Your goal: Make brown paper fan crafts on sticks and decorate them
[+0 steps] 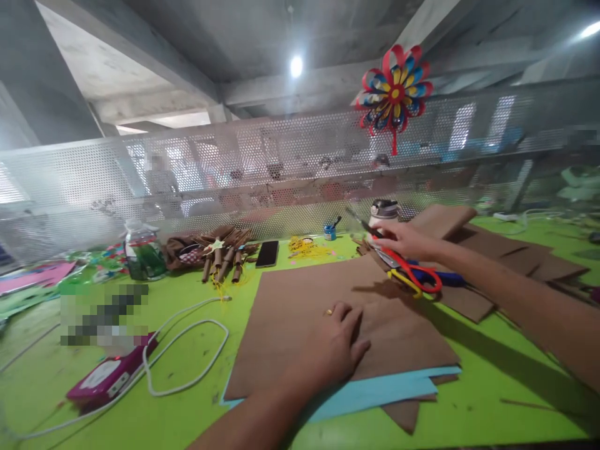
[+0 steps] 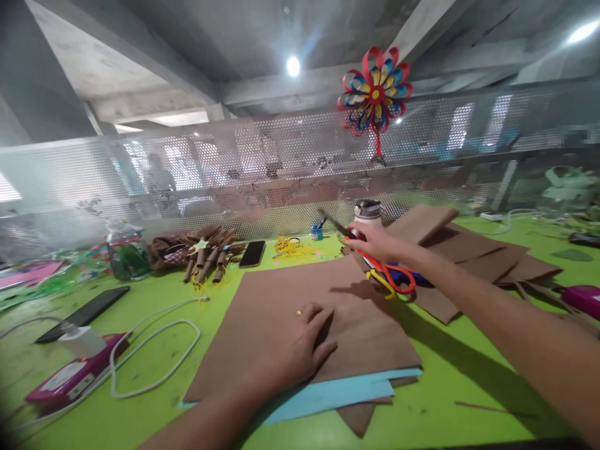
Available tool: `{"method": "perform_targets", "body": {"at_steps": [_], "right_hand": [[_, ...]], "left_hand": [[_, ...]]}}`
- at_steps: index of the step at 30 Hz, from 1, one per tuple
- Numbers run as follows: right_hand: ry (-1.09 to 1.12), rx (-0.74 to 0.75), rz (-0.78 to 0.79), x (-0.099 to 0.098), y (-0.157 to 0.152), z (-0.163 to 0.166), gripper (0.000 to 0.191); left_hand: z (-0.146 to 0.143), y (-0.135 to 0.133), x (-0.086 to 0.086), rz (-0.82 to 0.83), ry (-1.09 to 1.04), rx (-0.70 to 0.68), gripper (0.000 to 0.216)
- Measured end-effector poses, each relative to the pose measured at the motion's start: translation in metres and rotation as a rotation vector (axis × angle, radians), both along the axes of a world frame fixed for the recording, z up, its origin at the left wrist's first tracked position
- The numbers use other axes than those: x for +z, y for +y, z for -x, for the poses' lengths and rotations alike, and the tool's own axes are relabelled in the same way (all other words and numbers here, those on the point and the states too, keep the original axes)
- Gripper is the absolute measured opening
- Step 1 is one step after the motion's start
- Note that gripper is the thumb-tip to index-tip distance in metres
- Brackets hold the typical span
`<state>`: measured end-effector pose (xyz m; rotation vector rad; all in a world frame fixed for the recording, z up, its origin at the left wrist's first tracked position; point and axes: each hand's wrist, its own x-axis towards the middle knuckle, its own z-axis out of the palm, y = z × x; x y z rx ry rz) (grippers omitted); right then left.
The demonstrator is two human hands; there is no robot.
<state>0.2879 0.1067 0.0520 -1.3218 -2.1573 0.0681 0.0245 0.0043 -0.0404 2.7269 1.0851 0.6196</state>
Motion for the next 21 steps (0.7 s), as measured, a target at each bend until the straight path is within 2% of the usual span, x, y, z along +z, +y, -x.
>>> {"method": "perform_targets", "body": {"at_steps": [3,5,8,10,16,21], "right_hand": [[-0.201,0.049,0.170,-0.020,-0.033,-0.022,0.035],[-0.277,0.024,0.261,-0.036,-0.045,-0.040,0.032],[-0.334,-0.058,0.265,-0.056,-0.055,-0.063,0.030],[-0.337,-0.056,0.218,-0.064,-0.061,-0.070,0.031],[-0.356,0.037,0.162,-0.069,-0.095,-0.062,0.029],[-0.300,0.160,0.231,-0.066,-0.120,-0.067,0.036]], "left_hand": [[0.001,0.002,-0.001,0.019,-0.035,-0.005,0.050],[0.001,0.003,0.000,0.036,-0.049,-0.008,0.049],[0.002,0.004,0.002,0.050,-0.065,-0.007,0.048],[0.002,0.004,0.002,0.052,-0.083,0.003,0.050],[0.001,0.005,0.002,0.062,-0.080,0.049,0.049],[-0.002,0.009,0.003,0.029,-0.030,0.115,0.024]]}}
